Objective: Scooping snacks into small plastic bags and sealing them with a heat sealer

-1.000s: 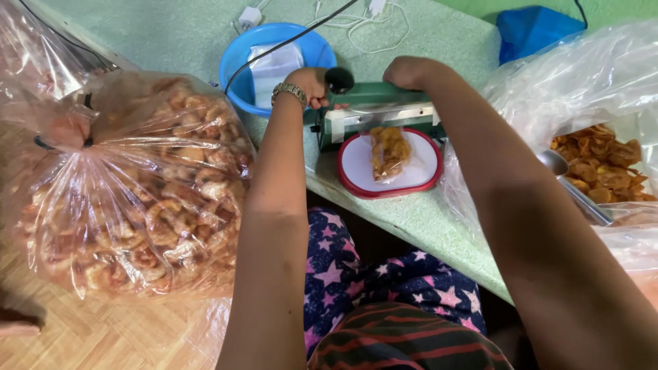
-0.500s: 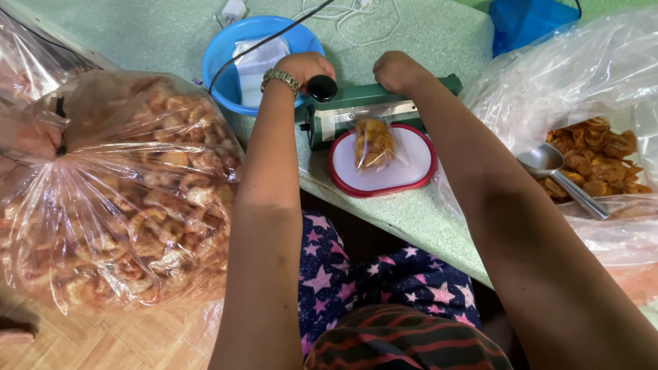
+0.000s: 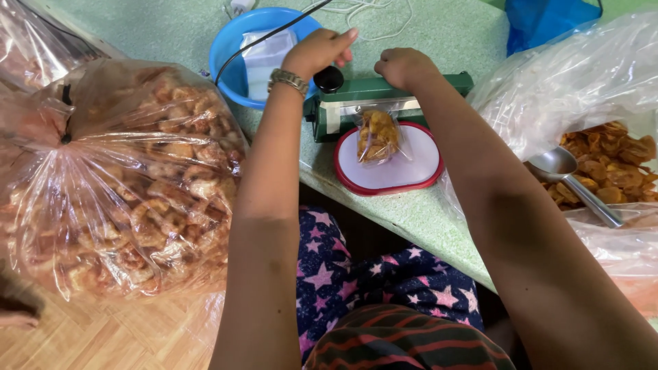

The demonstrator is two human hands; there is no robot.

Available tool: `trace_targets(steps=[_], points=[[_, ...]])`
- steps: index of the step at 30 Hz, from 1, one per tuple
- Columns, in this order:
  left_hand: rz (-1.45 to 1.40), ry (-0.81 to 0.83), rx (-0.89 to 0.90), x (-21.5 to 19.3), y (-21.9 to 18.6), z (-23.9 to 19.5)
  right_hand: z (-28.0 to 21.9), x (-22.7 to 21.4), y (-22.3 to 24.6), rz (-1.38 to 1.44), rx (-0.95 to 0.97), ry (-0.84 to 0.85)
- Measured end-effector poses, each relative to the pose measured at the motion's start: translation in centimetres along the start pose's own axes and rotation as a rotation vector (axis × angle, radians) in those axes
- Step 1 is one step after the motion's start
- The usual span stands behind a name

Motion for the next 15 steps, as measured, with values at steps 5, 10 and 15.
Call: trace_targets(steps=[5, 10, 15], points=[[0.159, -0.175, 0.113, 2.1, -1.0, -0.4, 0.8, 0.9, -0.1, -0.221, -0.24, 0.117], [0.194, -0.225, 0.045, 1.9, -1.1, -1.1, 1.1, 1.4, -0.2, -0.28, -0.33, 0.098], [0.18, -0.24, 0.021, 1.9, -0.9, -1.2, 1.1, 1.5, -0.2, -0.252, -0.288, 0.089]])
Point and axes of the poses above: each hand's wrist, its own z-axis towards the middle knuckle, its own x-axis out of the palm, y = z × x, the point moved 2 cm from there along z, towards the middle knuckle, and after that the axes turned 13 degrees about -y, right-handed, at the moved point
